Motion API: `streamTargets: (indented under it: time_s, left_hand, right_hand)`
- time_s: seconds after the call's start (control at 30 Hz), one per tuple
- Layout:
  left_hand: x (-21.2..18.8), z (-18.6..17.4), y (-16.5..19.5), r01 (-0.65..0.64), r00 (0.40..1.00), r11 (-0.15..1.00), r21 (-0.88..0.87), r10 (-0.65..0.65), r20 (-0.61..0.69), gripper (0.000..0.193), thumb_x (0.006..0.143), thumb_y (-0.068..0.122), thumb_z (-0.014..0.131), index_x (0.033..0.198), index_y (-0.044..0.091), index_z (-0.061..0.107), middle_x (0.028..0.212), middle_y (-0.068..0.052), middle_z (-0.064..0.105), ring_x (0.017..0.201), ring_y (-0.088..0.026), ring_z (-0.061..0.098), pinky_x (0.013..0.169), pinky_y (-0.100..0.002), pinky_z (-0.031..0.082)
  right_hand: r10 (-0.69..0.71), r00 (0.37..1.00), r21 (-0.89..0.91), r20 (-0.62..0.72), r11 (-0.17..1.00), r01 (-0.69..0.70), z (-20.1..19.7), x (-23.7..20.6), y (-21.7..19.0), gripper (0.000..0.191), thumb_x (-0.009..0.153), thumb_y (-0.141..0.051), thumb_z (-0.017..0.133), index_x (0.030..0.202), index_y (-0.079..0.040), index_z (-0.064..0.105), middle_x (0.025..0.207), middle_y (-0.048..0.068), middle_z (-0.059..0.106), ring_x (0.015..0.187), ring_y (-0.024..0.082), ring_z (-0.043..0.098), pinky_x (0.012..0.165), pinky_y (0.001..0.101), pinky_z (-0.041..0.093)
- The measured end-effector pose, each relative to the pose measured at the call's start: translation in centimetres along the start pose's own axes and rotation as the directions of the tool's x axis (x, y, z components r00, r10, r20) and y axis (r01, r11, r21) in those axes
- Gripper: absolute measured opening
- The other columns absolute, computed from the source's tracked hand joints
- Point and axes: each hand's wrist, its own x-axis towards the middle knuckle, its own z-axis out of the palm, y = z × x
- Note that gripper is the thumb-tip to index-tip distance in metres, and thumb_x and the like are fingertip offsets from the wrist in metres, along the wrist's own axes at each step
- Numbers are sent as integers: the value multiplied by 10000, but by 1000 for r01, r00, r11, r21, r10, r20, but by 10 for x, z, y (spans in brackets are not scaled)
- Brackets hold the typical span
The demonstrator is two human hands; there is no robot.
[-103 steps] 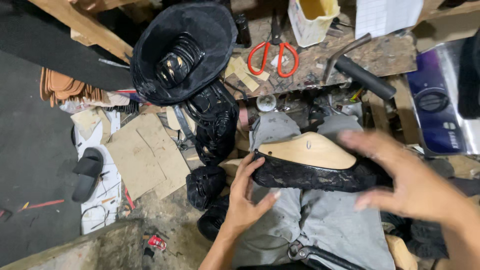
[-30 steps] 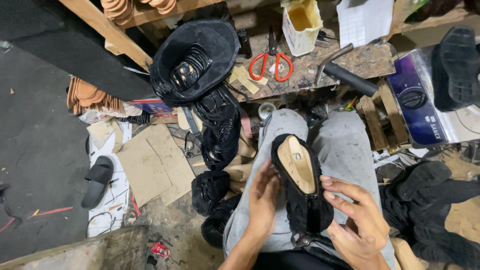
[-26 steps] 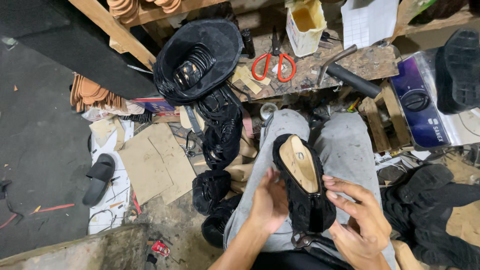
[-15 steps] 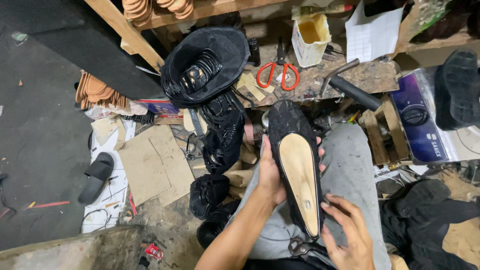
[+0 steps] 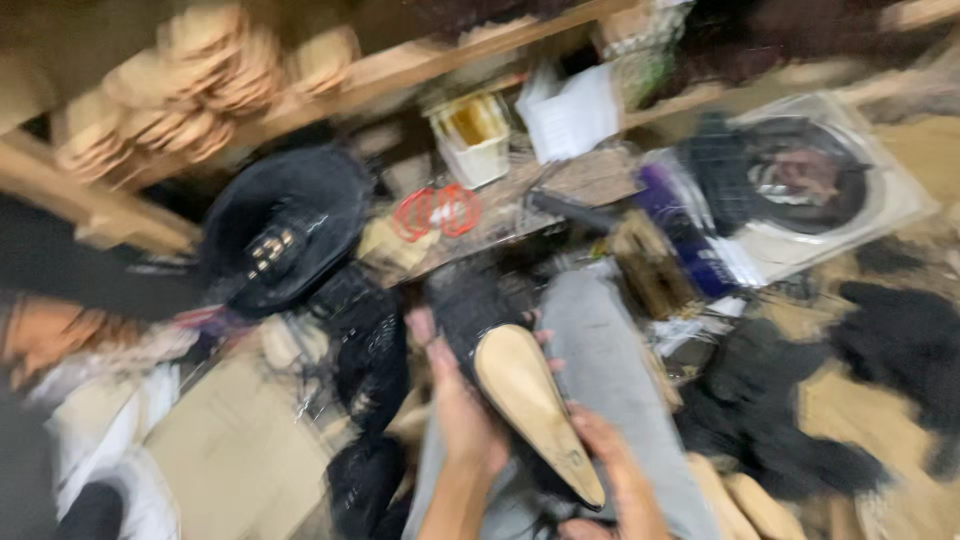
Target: The person sits on the floor of a shoe workshop holding a shoe on a last, trims excess material from the sole edge with a knife, hammers the sole and upper, uses pliers on the edge, then pulls the wooden last out of the shoe and sets the finished shoe aside.
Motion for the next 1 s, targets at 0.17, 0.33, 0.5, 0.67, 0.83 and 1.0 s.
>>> streamTargets:
  time_s: [0.17, 0.33, 0.5, 0.67, 0.83, 1.0]
  left_hand:
    - [14, -13, -24, -304, 952, 949, -82, 306, 9, 732, 939, 575, 421, 1436, 44, 498, 1273, -199, 657, 1073, -387, 694, 952, -554, 555]
    - [73, -31, 44, -259, 959, 951, 169, 232, 162, 749, 849, 389, 664, 1467, 16, 466, 1376, -193, 595, 1210, -372, 623, 1024, -515, 488]
    - [62, -26, 28, -457, 881, 303, 837, 25, 472, 927, 687, 280, 890, 1449, -6, 446, 1442, -193, 543, 1326, -376, 550, 1080, -490, 408]
    - [69, 33, -6, -608, 792, -388, 692, -357, 496, 1048, 619, 386, 934, 1547, 313, 451, 1595, -186, 398, 1354, -407, 463, 1061, -464, 409]
    - [72, 68, 6, -476, 861, -341, 810, -370, 350, 1006, 649, 370, 895, 1548, 334, 446, 1572, -137, 443, 1372, -368, 472, 1064, -455, 421]
    - [56, 68, -4, -362, 930, -248, 899, -29, 366, 991, 681, 392, 845, 1568, 270, 418, 1419, -199, 506, 1283, -404, 522, 1024, -453, 455]
  right_hand:
    - [544, 834, 628, -88, 681, -377, -5, -9, 16, 695, 918, -339, 702, 1455, 47, 487, 1380, 194, 626, 1329, 272, 534, 1129, 403, 337]
    - [590, 803, 862, 86, 360, -357, -70, 27, 33, 589, 1015, -356, 637, 1422, 62, 557, 1158, 195, 710, 983, 309, 672, 781, 470, 544]
    - [569, 819, 496, 76, 691, -526, -110, 86, 45, 577, 1081, -422, 592, 1234, 132, 640, 920, 169, 697, 683, 186, 642, 539, 280, 465]
    - [731, 672, 619, 122, 473, -627, -105, 107, 26, 520, 1036, -489, 439, 1241, -25, 554, 703, 122, 704, 466, 212, 657, 374, 324, 486]
    - [632, 701, 145, -330, 768, -624, -92, 84, 5, 451, 1002, -420, 436, 1301, -116, 584, 631, 102, 642, 475, 162, 638, 445, 293, 516]
    - [463, 880, -84, -108, 877, -473, -77, 20, 7, 310, 956, -326, 613, 997, -32, 704, 794, 49, 689, 614, 156, 616, 530, 311, 508]
